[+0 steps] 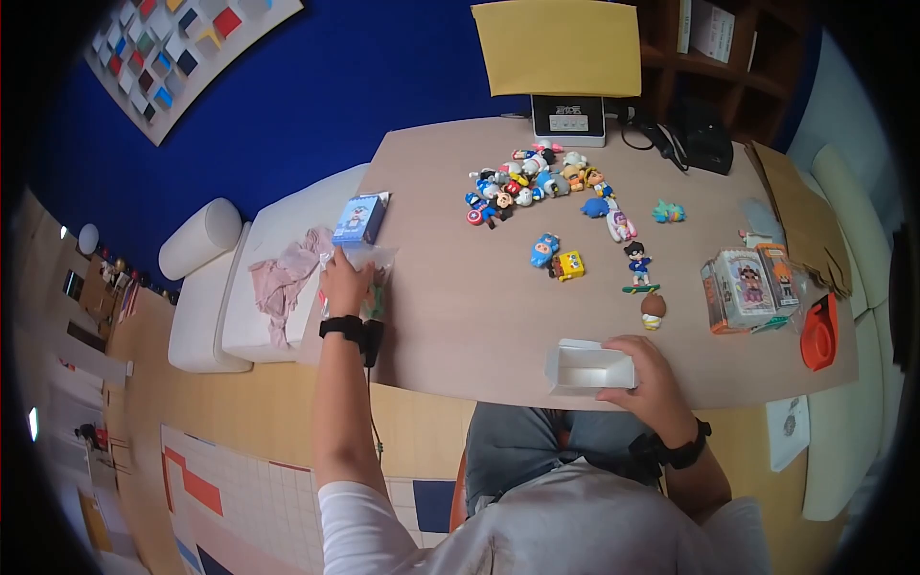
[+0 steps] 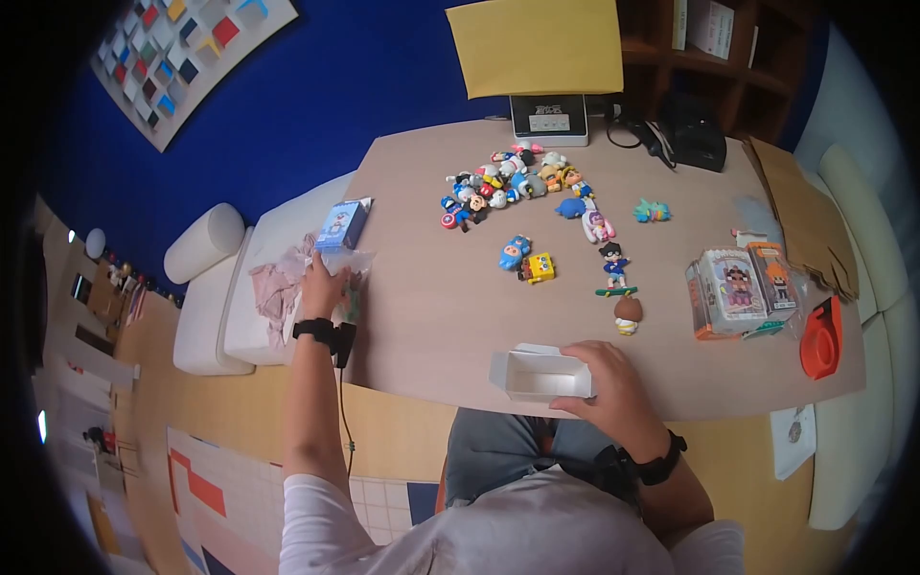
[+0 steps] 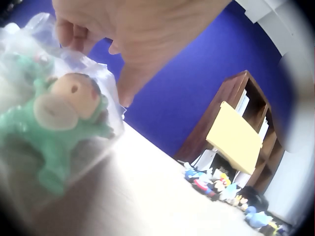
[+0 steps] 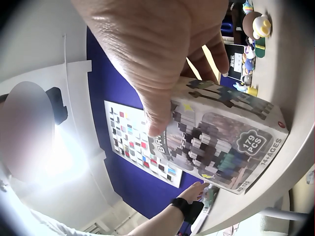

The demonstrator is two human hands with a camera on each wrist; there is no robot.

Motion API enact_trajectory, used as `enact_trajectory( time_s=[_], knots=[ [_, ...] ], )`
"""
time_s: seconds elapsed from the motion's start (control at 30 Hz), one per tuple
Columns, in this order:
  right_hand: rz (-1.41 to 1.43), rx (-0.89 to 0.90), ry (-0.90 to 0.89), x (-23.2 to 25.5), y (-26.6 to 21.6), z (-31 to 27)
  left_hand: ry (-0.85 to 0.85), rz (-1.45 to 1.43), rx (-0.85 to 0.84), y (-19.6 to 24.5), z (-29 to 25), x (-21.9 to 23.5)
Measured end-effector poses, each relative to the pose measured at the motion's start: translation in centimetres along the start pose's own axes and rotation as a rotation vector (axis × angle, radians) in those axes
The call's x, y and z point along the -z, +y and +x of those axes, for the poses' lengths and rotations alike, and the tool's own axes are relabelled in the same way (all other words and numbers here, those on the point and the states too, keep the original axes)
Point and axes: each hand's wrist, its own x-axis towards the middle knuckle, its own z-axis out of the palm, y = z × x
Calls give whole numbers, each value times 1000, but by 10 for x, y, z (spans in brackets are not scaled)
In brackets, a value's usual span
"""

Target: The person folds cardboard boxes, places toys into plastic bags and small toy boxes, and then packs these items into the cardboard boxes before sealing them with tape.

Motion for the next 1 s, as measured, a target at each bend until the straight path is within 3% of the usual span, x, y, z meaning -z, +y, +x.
enact_trajectory(
  time_s=[0.27,0.37,0.43,0.57,0.73,0.87,1.0],
  knots=[
    [-64,11,-42,5,-2,2,-430,-69,-300,11,15,20],
    [-80,42,-33,4,-2,2,-303,46,-497,62,-21,67],
    [-64,48,-25,3,-2,3,-263,-103,-716,98,-50,104],
    [-32,43,-18,3,-3,5,-124,-363,-740,162,-111,151],
    [-124,57,10,-3,7,-1,-390,-827,-916,193,-152,154],
    [-153,80,-55,3,6,-3,-621,-839,-892,204,-173,132],
    [-111,54,29,4,6,-3,-710,-718,-916,201,-174,136]
  ],
)
